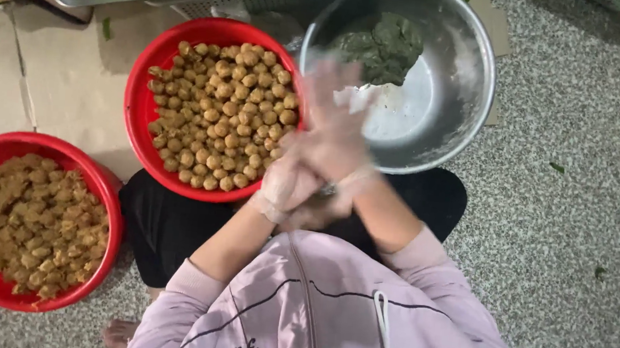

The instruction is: Manually forming small cakes by wrapping green dough around pre-portioned filling balls and rolling them into spheres.

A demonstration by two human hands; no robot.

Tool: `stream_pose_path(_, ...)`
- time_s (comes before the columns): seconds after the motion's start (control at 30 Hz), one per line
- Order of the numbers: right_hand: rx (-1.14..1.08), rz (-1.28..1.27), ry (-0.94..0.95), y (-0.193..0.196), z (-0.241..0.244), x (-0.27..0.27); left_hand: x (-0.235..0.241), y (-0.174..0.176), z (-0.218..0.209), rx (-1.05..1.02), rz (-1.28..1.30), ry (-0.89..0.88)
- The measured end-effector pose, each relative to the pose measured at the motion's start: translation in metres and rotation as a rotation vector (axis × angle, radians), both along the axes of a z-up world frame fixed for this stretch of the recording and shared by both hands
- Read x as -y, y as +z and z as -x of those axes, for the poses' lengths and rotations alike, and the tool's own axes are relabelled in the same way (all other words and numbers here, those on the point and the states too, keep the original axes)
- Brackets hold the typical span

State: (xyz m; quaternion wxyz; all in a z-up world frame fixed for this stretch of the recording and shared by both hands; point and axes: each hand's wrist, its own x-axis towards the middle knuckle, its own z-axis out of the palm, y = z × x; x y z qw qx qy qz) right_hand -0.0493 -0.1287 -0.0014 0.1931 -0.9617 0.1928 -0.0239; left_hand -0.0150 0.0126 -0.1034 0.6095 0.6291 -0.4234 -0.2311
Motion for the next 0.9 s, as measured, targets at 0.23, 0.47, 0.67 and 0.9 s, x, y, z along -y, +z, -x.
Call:
stream_pose_path(0.23, 0.59, -0.525, 0.412, -0.006, 0.037, 0.028, 0.003, 0.048, -0.014, -1.328, 0.22, -0.131)
stream_pose_path(0.47, 0.709, -0.186, 0.47, -0.015, 0.046, 0.024, 0.008, 0.146, -0.005, -1.367, -0.072, 0.178)
stream_pose_path(0.67, 0.772, -0.434, 0.457, -0.004, 0.046, 0.014, 0.007, 0.095, -0.005, -1.336, 0.018, 0.074)
stream_pose_path(0.9, 0.776, -0.629, 0.486, 0.017, 0.038, 0.0, 0.003, 0.11, -0.004, -1.194, 0.08, 0.088)
